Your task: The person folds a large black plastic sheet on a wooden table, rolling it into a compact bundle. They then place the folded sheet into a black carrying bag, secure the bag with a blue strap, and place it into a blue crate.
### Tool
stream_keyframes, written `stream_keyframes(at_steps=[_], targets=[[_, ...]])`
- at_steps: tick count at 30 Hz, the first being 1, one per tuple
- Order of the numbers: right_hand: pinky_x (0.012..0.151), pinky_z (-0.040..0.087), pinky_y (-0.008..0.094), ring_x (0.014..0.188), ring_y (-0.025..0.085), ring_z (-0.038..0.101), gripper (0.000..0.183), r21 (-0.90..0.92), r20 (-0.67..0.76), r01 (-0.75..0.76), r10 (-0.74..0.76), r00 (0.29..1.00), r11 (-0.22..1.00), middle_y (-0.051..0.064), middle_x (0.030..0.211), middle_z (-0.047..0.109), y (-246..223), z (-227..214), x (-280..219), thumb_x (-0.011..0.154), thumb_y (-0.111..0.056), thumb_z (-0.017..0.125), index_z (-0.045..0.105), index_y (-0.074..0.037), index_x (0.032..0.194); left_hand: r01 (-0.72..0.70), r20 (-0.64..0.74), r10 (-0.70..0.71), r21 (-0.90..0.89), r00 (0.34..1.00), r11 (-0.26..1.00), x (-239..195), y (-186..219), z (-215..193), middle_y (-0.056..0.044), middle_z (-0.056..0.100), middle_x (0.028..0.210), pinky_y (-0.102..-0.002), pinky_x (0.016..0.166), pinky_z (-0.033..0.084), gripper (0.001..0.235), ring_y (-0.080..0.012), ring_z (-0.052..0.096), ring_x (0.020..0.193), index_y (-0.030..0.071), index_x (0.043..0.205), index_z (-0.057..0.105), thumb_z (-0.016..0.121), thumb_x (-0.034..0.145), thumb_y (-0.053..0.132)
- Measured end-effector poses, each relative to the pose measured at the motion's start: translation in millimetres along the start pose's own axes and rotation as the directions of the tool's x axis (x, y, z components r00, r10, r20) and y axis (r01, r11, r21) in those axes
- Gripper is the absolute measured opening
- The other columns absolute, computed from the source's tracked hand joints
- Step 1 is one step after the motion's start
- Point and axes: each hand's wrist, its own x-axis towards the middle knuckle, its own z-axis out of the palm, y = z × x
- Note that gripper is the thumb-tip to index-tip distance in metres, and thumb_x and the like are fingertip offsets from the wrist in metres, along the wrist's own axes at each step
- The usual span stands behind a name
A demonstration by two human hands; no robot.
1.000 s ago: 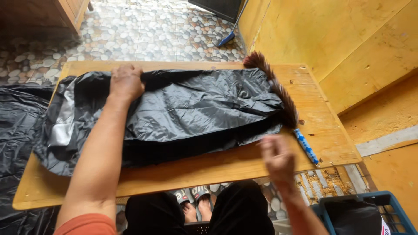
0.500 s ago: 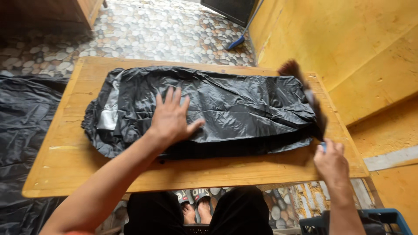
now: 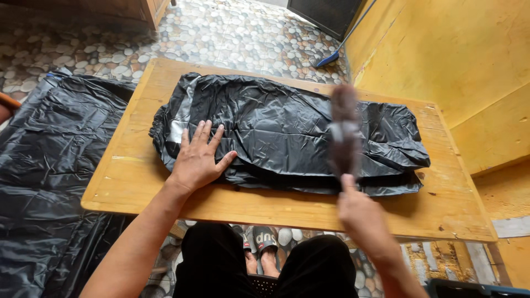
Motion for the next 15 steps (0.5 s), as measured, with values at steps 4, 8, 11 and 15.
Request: stream_keyframes(at_steps=[4,8,11,15], targets=[[0.087,0.046,0.05,0.099,0.039,0.064,0.066,0.066,0.131,0.228,-0.235,0.963,0.971,0.018,0.116,0.065,-80,36,-28,0.103,-0.029,0.028,0.014,-0.029,0.168,-0.007,0.018,0.007,0.007,1.0,1.0,3,-9,16,-0.018,0.018,0.17,-0.061,0.123,0.003,0.087,-0.0304,0.009,0.159,0.016,0.164,0.023,0.026,0.098,0.073],[0.071,0.046,0.056,0.078,0.039,0.062,0.065,0.033,0.068,0.551,-0.552,0.831,0.834,0.016,0.102,0.059,-110,42,-38,0.106,-0.031,0.034,0.016,-0.022,0.168,-0.174,-0.277,0.195,0.098,0.941,0.98,3,-24,36,-0.028,0.054,0.146,-0.068,0.124,0.006,0.058,-0.0433,0.035,0.149,0.0,0.136,0.058,0.045,0.094,0.036],[0.065,0.052,0.057,0.071,0.044,0.065,0.061,-0.027,-0.095,0.576,-0.576,0.812,0.817,0.014,0.093,0.06,-100,52,-14,0.103,-0.032,0.036,0.027,-0.026,0.164,-0.178,-0.452,0.228,0.151,0.863,0.972,-1,6,3,-0.028,0.048,0.153,-0.065,0.123,0.011,0.053,-0.0412,0.034,0.151,-0.003,0.141,0.057,0.042,0.1,0.027],[0.06,0.057,0.055,0.068,0.048,0.07,0.058,-0.159,-0.22,0.585,-0.606,0.764,0.795,0.014,0.086,0.065,-69,59,8,0.099,-0.034,0.04,0.042,-0.03,0.157,-0.13,-0.229,0.141,0.065,0.963,0.989,7,31,8,-0.025,0.045,0.157,-0.054,0.12,0.032,0.064,-0.0372,0.041,0.149,0.001,0.152,0.046,0.033,0.108,0.045]])
